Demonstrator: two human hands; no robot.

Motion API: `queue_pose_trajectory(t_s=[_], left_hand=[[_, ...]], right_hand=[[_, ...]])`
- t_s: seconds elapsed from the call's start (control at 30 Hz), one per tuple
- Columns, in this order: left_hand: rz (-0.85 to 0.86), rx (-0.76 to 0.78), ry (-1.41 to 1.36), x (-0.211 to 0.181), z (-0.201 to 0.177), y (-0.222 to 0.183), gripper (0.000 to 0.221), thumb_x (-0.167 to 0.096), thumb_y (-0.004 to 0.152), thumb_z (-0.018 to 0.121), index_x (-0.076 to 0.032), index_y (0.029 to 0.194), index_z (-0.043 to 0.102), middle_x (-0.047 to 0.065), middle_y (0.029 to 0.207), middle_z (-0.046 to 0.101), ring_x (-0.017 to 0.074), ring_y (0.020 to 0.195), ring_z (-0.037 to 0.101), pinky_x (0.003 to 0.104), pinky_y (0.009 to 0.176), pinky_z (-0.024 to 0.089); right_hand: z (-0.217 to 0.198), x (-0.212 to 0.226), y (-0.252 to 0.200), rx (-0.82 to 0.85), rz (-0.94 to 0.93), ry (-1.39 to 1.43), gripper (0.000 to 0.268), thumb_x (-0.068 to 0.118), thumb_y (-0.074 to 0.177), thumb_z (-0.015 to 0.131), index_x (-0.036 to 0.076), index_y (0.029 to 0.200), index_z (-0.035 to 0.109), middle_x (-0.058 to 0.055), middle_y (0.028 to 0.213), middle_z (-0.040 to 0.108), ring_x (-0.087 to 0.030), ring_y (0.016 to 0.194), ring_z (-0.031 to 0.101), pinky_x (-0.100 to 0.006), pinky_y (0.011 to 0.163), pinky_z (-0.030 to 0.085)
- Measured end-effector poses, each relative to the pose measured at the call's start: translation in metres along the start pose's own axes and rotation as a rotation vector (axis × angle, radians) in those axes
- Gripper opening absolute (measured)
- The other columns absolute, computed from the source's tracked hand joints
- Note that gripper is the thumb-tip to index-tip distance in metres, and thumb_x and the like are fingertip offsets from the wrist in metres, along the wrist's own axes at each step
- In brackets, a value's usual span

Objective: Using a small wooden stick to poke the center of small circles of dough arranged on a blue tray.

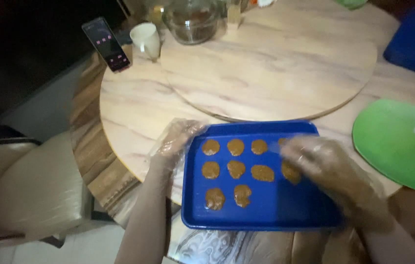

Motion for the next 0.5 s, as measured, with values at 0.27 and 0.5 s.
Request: queue_pose_trajectory(t_s=[0.27, 0.5], left_hand=[[-0.34, 0.049, 0.121, -0.025, 0.021, -0.016, 0.034, -0.037, 0.09, 0.067, -0.005, 0.079, 0.073, 0.005, 0.076, 0.074, 0.0124, 0.07, 0.066, 0.028, 0.063, 0.055], [-0.331, 0.051, 0.102, -0.034, 0.026, -0.017, 0.036, -0.037, 0.091, 0.065, -0.006, 0.074, 0.07, 0.006, 0.075, 0.075, 0.0146, 0.069, 0.069, 0.029, 0.064, 0.056]], right_hand=[[-0.066, -0.051, -0.033, -0.877, 0.015, 0.643, 0.011, 0.007, 0.116, 0.056, 0.005, 0.105, 0.058, -0.005, 0.079, 0.058, -0.015, 0.068, 0.057, -0.025, 0.059, 0.05], [-0.059, -0.062, -0.028, -0.881, 0.099, 0.992, 0.005, 0.016, 0.114, 0.055, 0.011, 0.113, 0.054, -0.004, 0.073, 0.055, -0.013, 0.063, 0.053, -0.024, 0.058, 0.044]])
Point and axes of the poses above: each hand's wrist, its own y-axis towards the middle knuckle, its own z-axis out of the palm, x = y × z, the point moved 9 cm from there along y, towards the middle knuckle
